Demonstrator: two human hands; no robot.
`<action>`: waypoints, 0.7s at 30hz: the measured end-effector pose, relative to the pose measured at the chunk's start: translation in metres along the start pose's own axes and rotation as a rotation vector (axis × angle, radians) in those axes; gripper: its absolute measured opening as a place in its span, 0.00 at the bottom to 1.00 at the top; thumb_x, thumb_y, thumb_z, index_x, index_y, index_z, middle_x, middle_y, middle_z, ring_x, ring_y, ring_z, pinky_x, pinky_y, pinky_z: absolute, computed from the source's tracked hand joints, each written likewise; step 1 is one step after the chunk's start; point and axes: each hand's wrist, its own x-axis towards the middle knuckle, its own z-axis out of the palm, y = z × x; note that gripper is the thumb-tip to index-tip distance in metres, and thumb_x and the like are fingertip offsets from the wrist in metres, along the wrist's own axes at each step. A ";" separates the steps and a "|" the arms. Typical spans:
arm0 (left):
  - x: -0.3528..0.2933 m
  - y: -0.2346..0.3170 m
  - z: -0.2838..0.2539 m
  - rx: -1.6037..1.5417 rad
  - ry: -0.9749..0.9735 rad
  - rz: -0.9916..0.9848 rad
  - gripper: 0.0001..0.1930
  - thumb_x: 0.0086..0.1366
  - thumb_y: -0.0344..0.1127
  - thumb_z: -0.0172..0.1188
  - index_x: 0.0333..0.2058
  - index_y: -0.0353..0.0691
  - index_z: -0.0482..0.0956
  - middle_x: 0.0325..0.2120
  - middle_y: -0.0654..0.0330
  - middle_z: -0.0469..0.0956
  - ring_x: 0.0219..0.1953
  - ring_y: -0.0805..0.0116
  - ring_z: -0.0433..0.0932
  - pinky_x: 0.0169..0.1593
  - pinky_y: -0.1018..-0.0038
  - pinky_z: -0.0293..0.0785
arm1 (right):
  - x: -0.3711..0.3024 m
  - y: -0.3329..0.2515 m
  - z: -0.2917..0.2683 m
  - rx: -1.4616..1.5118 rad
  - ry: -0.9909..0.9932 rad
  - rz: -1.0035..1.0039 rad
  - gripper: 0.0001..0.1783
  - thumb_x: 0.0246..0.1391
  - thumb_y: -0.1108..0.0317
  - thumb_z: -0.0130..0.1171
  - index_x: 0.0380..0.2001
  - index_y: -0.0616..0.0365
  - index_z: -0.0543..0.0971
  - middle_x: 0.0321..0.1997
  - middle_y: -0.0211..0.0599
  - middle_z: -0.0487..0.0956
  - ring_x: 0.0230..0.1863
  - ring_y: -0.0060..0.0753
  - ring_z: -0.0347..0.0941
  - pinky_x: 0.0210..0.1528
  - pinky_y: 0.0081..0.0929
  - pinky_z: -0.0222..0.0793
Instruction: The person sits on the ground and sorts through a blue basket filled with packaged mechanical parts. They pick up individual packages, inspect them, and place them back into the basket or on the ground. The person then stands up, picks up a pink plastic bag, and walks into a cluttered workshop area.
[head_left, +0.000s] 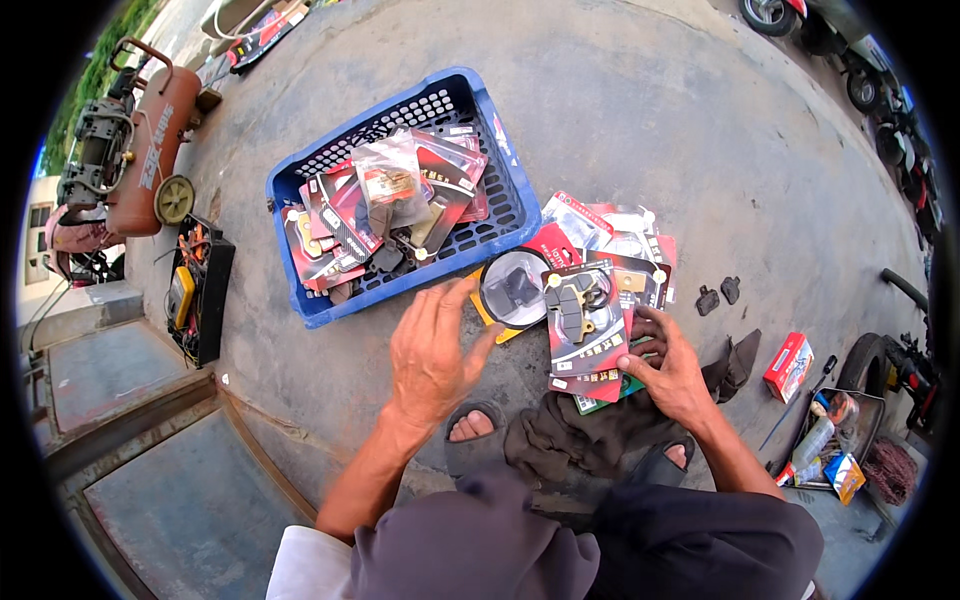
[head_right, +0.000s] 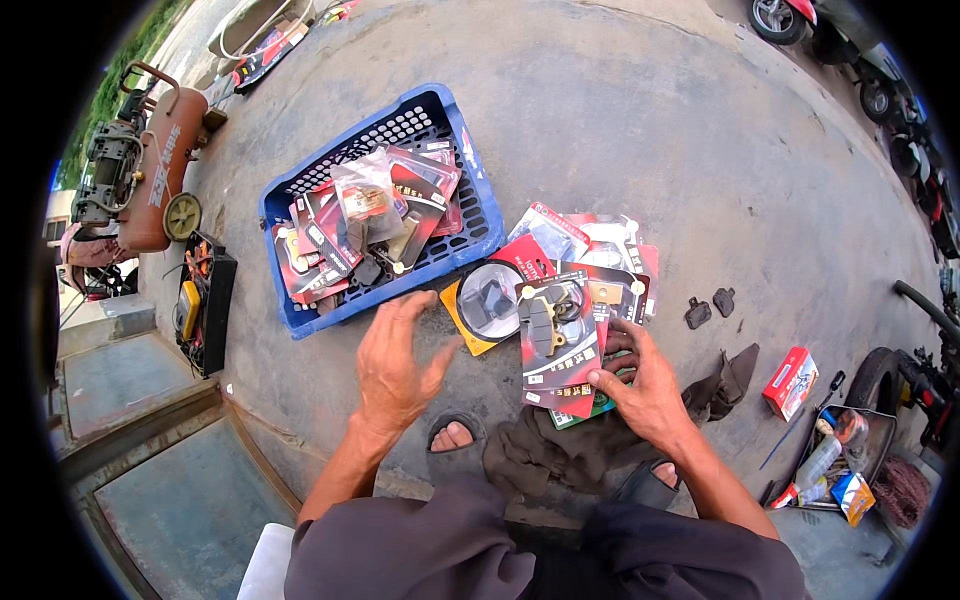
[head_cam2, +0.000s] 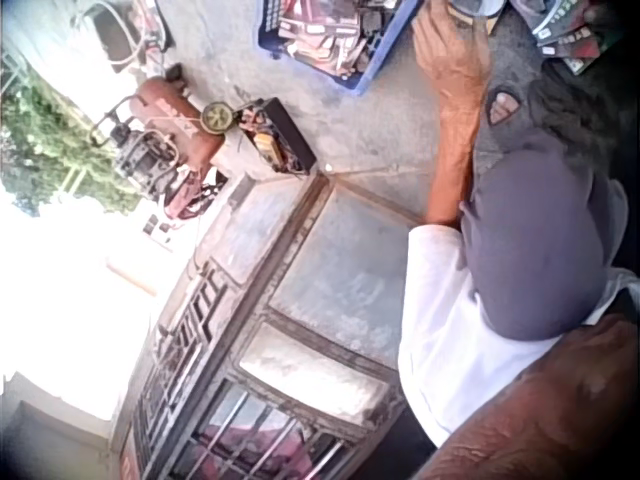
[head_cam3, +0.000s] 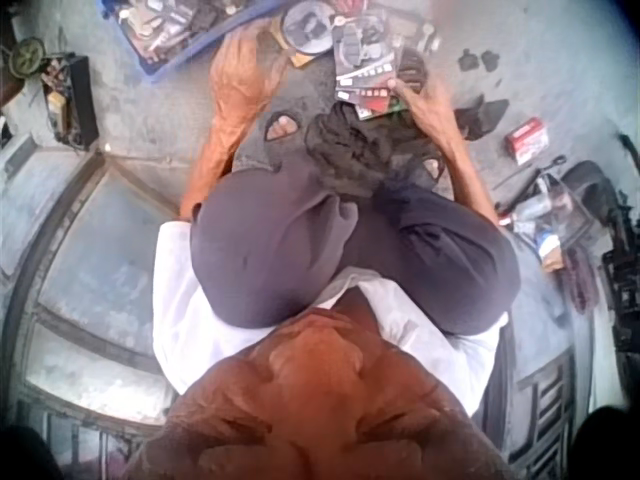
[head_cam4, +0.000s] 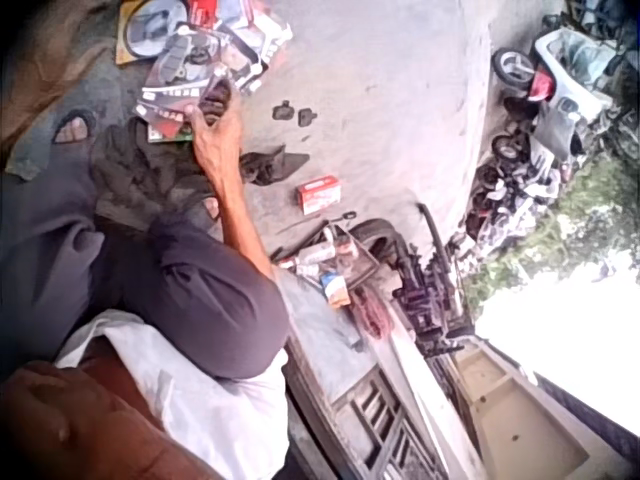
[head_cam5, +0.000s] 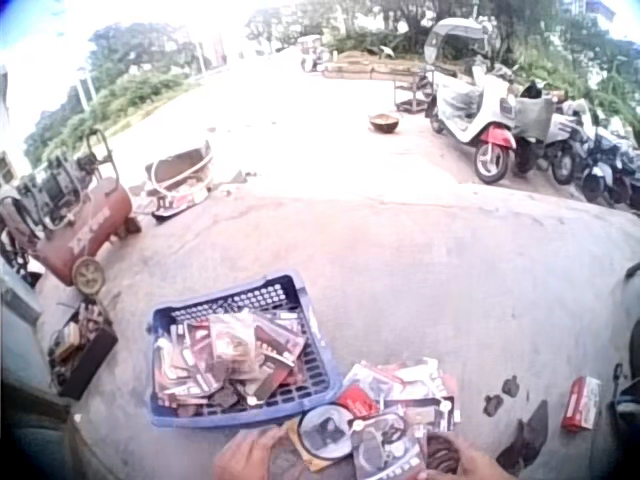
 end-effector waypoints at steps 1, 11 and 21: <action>-0.005 0.005 0.022 0.007 -0.078 -0.006 0.40 0.51 0.38 0.78 0.60 0.32 0.69 0.60 0.44 0.68 0.56 0.45 0.74 0.56 0.58 0.75 | 0.000 0.002 0.002 -0.046 0.016 -0.055 0.39 0.56 0.69 0.71 0.66 0.67 0.63 0.52 0.45 0.79 0.46 0.33 0.77 0.48 0.31 0.76; -0.016 -0.030 0.081 0.103 -0.170 -0.041 0.46 0.49 0.33 0.75 0.65 0.32 0.61 0.66 0.39 0.64 0.66 0.41 0.66 0.66 0.55 0.68 | -0.004 0.014 -0.005 0.371 0.025 0.152 0.27 0.58 0.81 0.60 0.61 0.71 0.69 0.37 0.33 0.78 0.36 0.22 0.77 0.41 0.23 0.75; -0.029 0.008 -0.045 0.075 0.164 0.148 0.25 0.61 0.26 0.64 0.58 0.29 0.75 0.51 0.46 0.82 0.50 0.49 0.84 0.48 0.64 0.83 | -0.002 0.012 0.003 0.280 -0.064 0.206 0.24 0.67 0.65 0.58 0.58 0.73 0.71 0.39 0.42 0.83 0.38 0.28 0.80 0.42 0.28 0.76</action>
